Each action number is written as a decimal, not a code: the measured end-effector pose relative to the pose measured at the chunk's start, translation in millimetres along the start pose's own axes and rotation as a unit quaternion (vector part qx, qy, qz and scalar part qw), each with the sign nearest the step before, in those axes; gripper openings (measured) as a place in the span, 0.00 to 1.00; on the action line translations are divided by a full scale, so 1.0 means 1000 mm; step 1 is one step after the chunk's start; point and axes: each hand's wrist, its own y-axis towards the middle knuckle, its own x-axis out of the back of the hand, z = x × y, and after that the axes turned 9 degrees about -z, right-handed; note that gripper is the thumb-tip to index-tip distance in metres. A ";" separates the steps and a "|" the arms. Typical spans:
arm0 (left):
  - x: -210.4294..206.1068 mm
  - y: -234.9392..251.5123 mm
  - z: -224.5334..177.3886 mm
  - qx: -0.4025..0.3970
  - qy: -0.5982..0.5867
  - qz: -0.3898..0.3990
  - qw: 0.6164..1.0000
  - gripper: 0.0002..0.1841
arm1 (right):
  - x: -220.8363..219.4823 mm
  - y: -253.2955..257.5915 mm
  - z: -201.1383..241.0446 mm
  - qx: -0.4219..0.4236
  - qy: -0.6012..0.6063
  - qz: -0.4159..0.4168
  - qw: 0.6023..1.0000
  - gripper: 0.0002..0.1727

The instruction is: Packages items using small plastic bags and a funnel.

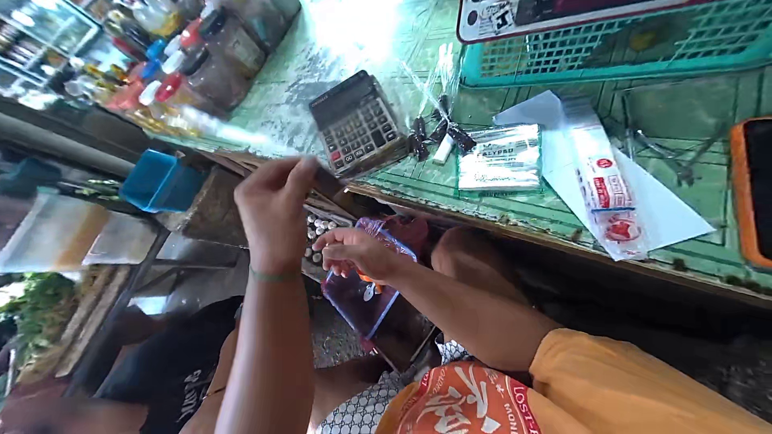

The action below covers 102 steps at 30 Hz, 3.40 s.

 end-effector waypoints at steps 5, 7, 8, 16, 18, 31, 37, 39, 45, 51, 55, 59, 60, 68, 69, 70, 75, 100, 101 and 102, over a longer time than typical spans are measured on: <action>-0.088 0.057 -0.014 0.048 0.022 0.186 0.981 0.13 | -0.004 -0.003 0.001 -0.064 -0.148 -0.004 0.987 0.09; -0.106 0.063 0.002 0.090 0.076 0.208 0.971 0.19 | -0.001 -0.004 0.002 -0.061 -0.220 -0.003 0.974 0.09; -0.106 0.062 0.007 0.117 0.065 0.200 0.971 0.21 | 0.002 -0.002 0.002 -0.055 -0.276 0.002 0.960 0.10; 0.044 -0.010 0.080 0.163 -0.009 -0.066 0.984 0.04 | -0.004 -0.002 0.005 -0.131 -0.588 0.182 0.777 0.20; 0.077 -0.047 0.126 0.225 0.027 -0.122 0.966 0.04 | 0.003 -0.005 0.014 -0.141 -0.581 0.171 0.783 0.17; 0.036 -0.249 0.409 0.495 0.324 0.114 0.798 0.16 | 0.027 0.025 0.002 -0.050 -0.578 -0.143 0.802 0.13; 0.018 -0.247 0.447 0.366 0.448 0.350 0.737 0.19 | 0.028 0.024 -0.009 -0.055 -0.572 -0.133 0.808 0.12; 0.019 -0.245 0.447 0.355 0.474 0.368 0.717 0.16 | 0.029 0.025 -0.009 -0.055 -0.570 -0.134 0.809 0.12; 0.030 -0.240 0.430 0.395 0.431 0.286 0.759 0.13 | 0.027 0.020 -0.006 -0.039 -0.563 -0.131 0.815 0.11; 0.013 -0.248 0.456 0.438 0.422 0.281 0.742 0.29 | 0.023 0.013 -0.012 -0.039 -0.562 -0.111 0.818 0.12; -0.003 -0.249 0.448 0.489 0.404 0.228 0.739 0.20 | 0.026 0.016 -0.016 -0.039 -0.569 -0.111 0.814 0.11; 0.010 -0.245 0.423 0.492 0.339 0.157 0.786 0.15 | 0.025 0.022 -0.015 -0.020 -0.554 -0.111 0.825 0.11; 0.016 -0.246 0.415 0.497 0.315 0.129 0.798 0.16 | 0.024 0.023 -0.016 -0.020 -0.554 -0.109 0.825 0.10; 0.075 -0.217 0.271 0.426 0.079 0.051 0.900 0.20 | 0.009 0.020 -0.038 0.008 -0.445 -0.051 0.894 0.17; 0.080 -0.209 0.247 0.414 0.051 0.057 0.907 0.17 | 0.004 0.017 -0.041 -0.013 -0.404 -0.011 0.915 0.21; 0.083 -0.203 0.225 0.400 0.009 0.057 0.915 0.14 | -0.001 0.014 -0.047 -0.043 -0.372 0.034 0.927 0.24; 0.083 -0.184 0.168 0.347 -0.149 0.046 0.925 0.09 | -0.007 0.006 -0.047 -0.094 -0.393 0.128 0.906 0.17; 0.100 -0.195 0.195 0.272 -0.044 0.027 0.961 0.03 | 0.009 0.010 -0.036 -0.055 -0.447 0.019 0.893 0.22; 0.102 -0.194 0.197 0.271 -0.039 0.052 0.960 0.02 | 0.003 0.009 -0.042 -0.070 -0.415 0.041 0.906 0.25; 0.101 -0.191 0.202 0.269 -0.036 0.069 0.960 0.01 | -0.001 0.009 -0.051 -0.081 -0.393 0.059 0.914 0.24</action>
